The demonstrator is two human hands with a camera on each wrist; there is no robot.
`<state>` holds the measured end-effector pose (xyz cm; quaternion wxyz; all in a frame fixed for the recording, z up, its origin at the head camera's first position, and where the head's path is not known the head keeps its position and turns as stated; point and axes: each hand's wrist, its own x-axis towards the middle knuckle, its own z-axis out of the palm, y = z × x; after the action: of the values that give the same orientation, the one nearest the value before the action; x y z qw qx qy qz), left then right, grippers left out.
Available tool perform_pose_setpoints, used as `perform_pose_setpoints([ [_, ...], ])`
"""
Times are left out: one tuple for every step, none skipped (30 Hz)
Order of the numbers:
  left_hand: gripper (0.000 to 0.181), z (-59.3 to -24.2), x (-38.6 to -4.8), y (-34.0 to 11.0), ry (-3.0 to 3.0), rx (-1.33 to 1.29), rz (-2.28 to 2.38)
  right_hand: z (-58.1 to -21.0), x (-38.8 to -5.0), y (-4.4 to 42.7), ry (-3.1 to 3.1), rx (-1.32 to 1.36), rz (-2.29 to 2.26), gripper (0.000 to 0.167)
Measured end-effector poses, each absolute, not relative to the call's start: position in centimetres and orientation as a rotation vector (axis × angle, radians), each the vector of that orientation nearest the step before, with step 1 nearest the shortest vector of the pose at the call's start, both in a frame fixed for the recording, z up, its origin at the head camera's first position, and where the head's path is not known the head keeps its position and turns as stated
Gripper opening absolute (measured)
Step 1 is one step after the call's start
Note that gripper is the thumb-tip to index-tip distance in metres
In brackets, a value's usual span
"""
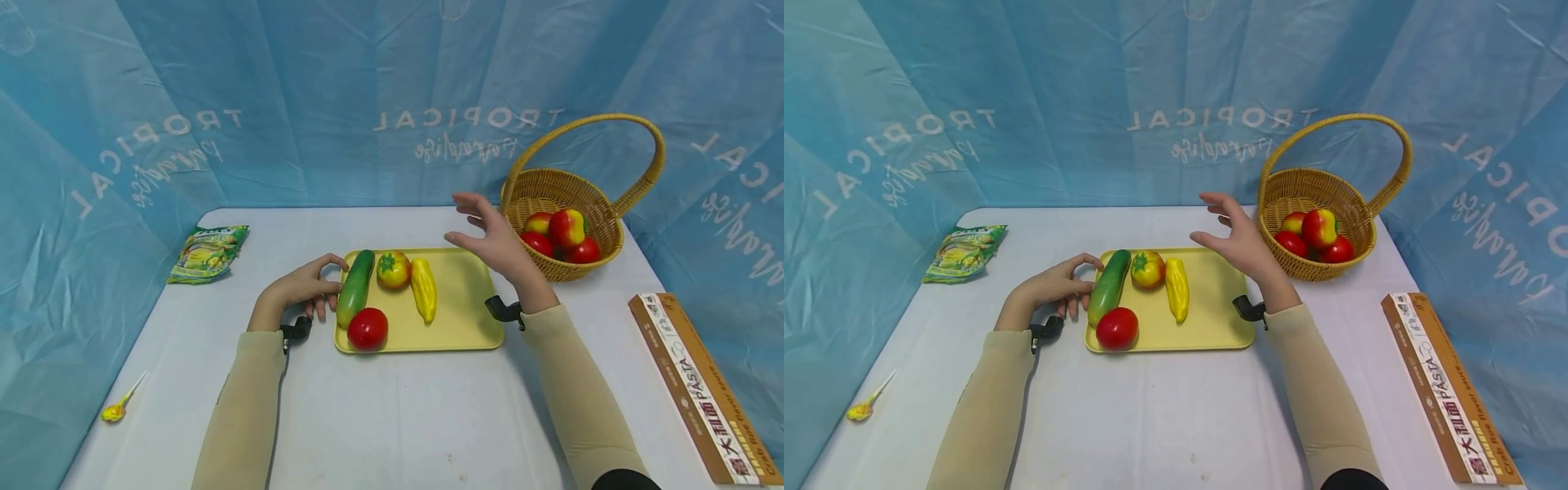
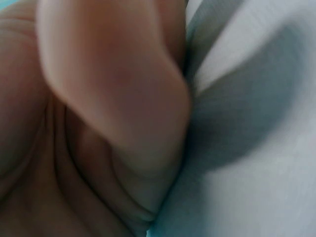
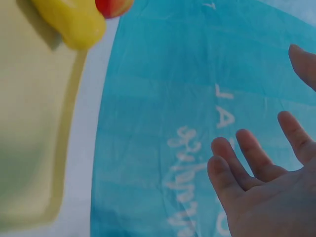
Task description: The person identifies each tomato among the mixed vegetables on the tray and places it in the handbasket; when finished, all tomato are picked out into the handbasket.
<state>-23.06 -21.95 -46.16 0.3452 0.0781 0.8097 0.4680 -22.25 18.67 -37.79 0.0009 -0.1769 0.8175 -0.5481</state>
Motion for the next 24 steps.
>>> perform_pose_setpoints([
  [0.049,-46.1,-23.1,-21.9,2.102,0.202,1.216,-37.9,-22.3,18.3,2.556,-0.563,-1.718,0.069],
  [0.049,-46.1,-23.1,-21.9,2.101,0.203,1.216,-37.9,-22.4,17.9,2.548,-0.569,-1.715,0.069],
  [0.049,-46.1,-23.1,-21.9,2.101,0.205,1.215,-38.0,-22.5,17.5,2.540,-0.575,-1.713,0.069],
  [0.049,-46.1,-23.1,-21.9,2.101,0.207,1.214,-38.1,-22.6,17.1,2.530,-0.585,-1.716,0.069],
  [0.049,-46.1,-23.1,-21.9,2.100,0.207,1.215,-38.1,-22.7,16.7,2.524,-0.592,-1.712,0.069],
  [0.049,-46.1,-23.1,-21.9,2.101,0.207,1.213,-38.1,-22.8,16.3,2.515,-0.600,-1.711,0.069],
  [0.049,-46.1,-23.2,-21.9,2.102,0.208,1.212,-38.2,-22.9,15.9,2.505,-0.607,-1.708,0.069],
  [0.049,-46.2,-23.2,-21.9,2.104,0.209,1.211,-38.2,-22.9,15.5,2.498,-0.609,-1.702,0.069],
  [0.049,-46.2,-23.2,-21.9,2.106,0.209,1.209,-38.3,-23.0,15.1,2.491,-0.614,-1.693,0.069],
  [0.049,-46.2,-23.2,-21.9,2.108,0.208,1.208,-38.4,-23.0,14.8,2.484,-0.618,-1.682,0.070],
  [0.049,-46.2,-23.2,-21.9,2.110,0.210,1.207,-38.5,-23.0,14.4,2.478,-0.621,-1.669,0.070],
  [0.049,-46.2,-23.3,-21.9,2.111,0.210,1.206,-38.7,-23.0,14.1,2.474,-0.624,-1.653,0.070],
  [0.049,-46.2,-23.3,-22.0,2.112,0.211,1.205,-38.8,-23.0,13.8,2.471,-0.627,-1.633,0.071],
  [0.050,-46.2,-23.3,-21.9,2.112,0.211,1.206,-38.9,-22.9,13.5,2.466,-0.633,-1.615,0.072],
  [0.049,-46.2,-23.3,-21.9,2.112,0.212,1.205,-39.1,-22.9,13.3,2.460,-0.641,-1.600,0.072],
  [0.049,-46.2,-23.3,-22.0,2.114,0.215,1.202,-39.3,-22.9,13.0,2.452,-0.648,-1.585,0.072],
  [0.049,-46.2,-23.3,-22.0,2.115,0.216,1.201,-39.4,-22.8,12.8,2.442,-0.654,-1.574,0.073],
  [0.049,-46.2,-23.3,-22.0,2.115,0.215,1.200,-39.6,-22.8,12.5,2.434,-0.660,-1.563,0.073],
  [0.049,-46.2,-23.3,-22.0,2.117,0.216,1.198,-39.8,-22.8,12.3,2.425,-0.665,-1.555,0.073],
  [0.048,-46.2,-23.2,-22.0,2.118,0.215,1.197,-40.0,-22.7,12.1,2.416,-0.670,-1.551,0.074],
  [0.048,-46.2,-23.2,-22.0,2.119,0.215,1.195,-40.2,-22.7,12.0,2.412,-0.670,-1.544,0.075],
  [0.048,-46.2,-23.2,-22.0,2.120,0.215,1.194,-40.3,-22.7,11.8,2.408,-0.671,-1.537,0.075],
  [0.048,-46.2,-23.2,-22.0,2.119,0.213,1.197,-40.5,-22.8,11.7,2.403,-0.675,-1.532,0.075],
  [0.048,-46.2,-23.2,-22.0,2.119,0.214,1.198,-40.7,-22.8,11.6,2.400,-0.678,-1.525,0.076],
])
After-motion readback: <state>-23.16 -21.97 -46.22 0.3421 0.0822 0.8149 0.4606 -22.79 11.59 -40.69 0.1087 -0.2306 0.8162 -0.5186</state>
